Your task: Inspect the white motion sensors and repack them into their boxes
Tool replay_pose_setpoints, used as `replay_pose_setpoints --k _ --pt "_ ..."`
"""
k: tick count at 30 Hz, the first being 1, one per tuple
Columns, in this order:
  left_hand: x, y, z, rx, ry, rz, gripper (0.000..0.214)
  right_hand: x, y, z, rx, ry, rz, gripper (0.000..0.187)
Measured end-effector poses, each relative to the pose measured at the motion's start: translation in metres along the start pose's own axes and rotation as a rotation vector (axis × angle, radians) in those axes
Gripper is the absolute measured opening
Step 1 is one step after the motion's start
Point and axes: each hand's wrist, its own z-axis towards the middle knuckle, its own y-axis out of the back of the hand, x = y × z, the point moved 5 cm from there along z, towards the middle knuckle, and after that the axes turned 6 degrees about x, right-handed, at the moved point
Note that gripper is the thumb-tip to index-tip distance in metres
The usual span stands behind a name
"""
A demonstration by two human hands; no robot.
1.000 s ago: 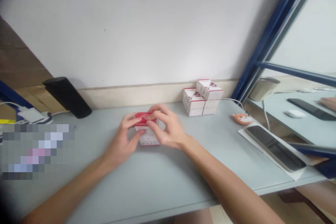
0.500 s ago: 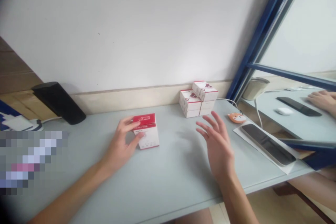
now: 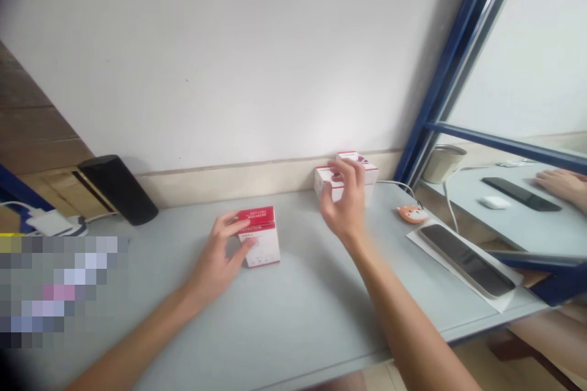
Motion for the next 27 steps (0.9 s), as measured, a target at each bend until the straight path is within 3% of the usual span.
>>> replay_pose_setpoints --k 4,7,9,12,14,16,18,21,27 --pt "0.001 0.000 0.000 0.009 -0.006 -0.009 0.036 -0.016 -0.018 0.004 -0.016 -0.160 0.021 0.041" --pt "0.002 -0.001 0.000 0.021 0.002 -0.017 0.037 -0.003 -0.018 -0.021 0.122 -0.153 0.049 0.040" --pt "0.003 -0.001 -0.001 0.028 0.008 -0.019 0.037 0.009 -0.006 -0.045 0.169 -0.190 0.103 0.039" --pt "0.002 -0.001 -0.001 0.033 0.004 -0.017 0.037 0.011 0.027 -0.089 0.093 -0.503 0.252 0.035" --pt "0.000 -0.001 -0.001 0.035 0.004 -0.017 0.037 0.007 0.045 -0.120 0.005 -0.804 0.532 0.035" --pt "-0.001 -0.001 0.000 0.033 0.008 -0.016 0.037 0.006 0.050 -0.143 0.018 -1.063 0.868 0.037" --pt "-0.003 -0.001 0.000 0.027 0.011 -0.016 0.036 0.007 0.046 -0.148 0.057 -1.178 1.088 0.036" --pt "-0.004 -0.001 0.000 0.024 0.008 -0.018 0.035 0.006 0.025 -0.120 0.141 -1.074 1.146 0.030" --pt "0.008 -0.006 -0.001 0.080 0.089 -0.087 0.046 0.017 -0.054 -0.030 0.371 -0.570 0.893 0.019"
